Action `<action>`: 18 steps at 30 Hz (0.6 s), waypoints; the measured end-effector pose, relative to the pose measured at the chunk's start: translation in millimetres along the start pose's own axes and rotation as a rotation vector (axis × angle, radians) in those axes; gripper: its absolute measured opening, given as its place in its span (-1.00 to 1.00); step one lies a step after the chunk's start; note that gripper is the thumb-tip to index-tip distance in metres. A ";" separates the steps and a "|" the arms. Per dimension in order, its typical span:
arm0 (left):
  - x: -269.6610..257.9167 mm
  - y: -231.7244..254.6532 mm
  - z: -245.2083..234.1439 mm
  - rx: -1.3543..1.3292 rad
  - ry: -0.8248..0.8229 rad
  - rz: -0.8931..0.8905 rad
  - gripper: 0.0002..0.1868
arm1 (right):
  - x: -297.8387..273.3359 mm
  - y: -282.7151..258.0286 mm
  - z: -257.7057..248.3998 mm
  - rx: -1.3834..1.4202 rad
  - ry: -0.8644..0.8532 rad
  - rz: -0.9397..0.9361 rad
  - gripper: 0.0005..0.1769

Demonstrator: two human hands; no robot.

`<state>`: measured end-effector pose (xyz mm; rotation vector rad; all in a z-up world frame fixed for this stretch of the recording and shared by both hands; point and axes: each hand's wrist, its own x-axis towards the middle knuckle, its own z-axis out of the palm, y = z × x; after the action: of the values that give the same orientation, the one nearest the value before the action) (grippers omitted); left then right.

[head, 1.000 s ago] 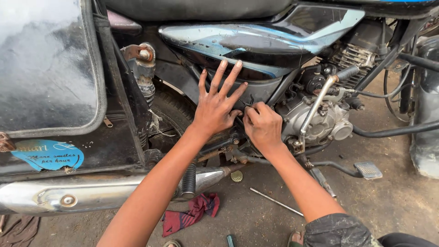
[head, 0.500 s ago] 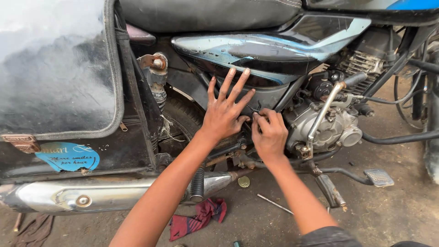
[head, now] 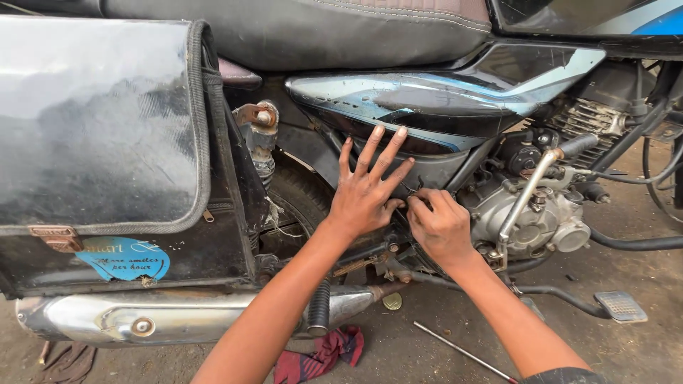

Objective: Cleaning and reattaching a motorcycle side panel and adjusting mechanical components.

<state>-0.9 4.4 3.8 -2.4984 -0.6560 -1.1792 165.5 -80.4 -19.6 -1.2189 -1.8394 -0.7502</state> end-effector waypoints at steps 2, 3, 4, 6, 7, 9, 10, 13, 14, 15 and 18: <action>0.7 0.2 -1.4 0.000 -0.010 -0.002 -0.18 | -0.3 -0.4 -0.4 -0.004 0.016 0.011 -0.75; 0.9 -1.0 -2.3 0.001 -0.012 -0.001 -0.18 | 0.6 -0.8 0.9 -0.003 0.017 0.012 -0.75; 1.1 -0.5 -2.5 0.003 -0.012 -0.004 -0.18 | 0.6 -0.6 0.6 0.026 0.025 0.022 -0.77; 0.2 -0.3 -0.8 0.001 -0.011 -0.010 -0.18 | -2.1 -3.1 4.2 0.053 0.028 0.029 -0.78; -0.7 -0.4 0.7 -0.002 -0.011 -0.006 -0.19 | -4.8 -5.9 7.6 0.084 0.066 0.138 -0.80; -0.3 0.0 1.5 -0.001 -0.004 -0.006 -0.20 | -7.2 -14.5 18.7 0.114 0.104 0.238 -0.83; -0.2 0.7 1.0 -0.007 -0.007 -0.015 -0.19 | -8.1 -21.2 26.5 0.209 0.190 0.455 -0.86; 0.2 3.3 -1.3 -0.016 -0.015 -0.026 -0.18 | -9.8 -36.0 52.5 0.475 0.425 0.933 -0.91; 1.0 2.5 -3.3 -0.019 -0.020 -0.021 -0.18 | -8.7 -41.2 62.6 0.649 0.588 1.195 -0.94; 0.5 3.5 -2.7 -0.017 -0.022 -0.018 -0.18 | -10.1 -39.5 58.9 0.651 0.591 1.197 -0.94; -0.4 2.9 -3.8 -0.001 -0.001 0.000 -0.17 | -7.9 -35.7 36.5 0.481 0.485 0.965 -0.92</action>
<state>-2.1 0.2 5.6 -2.5000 -0.6558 -1.1795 123.6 -67.6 -46.9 -1.2560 -0.7910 -0.0254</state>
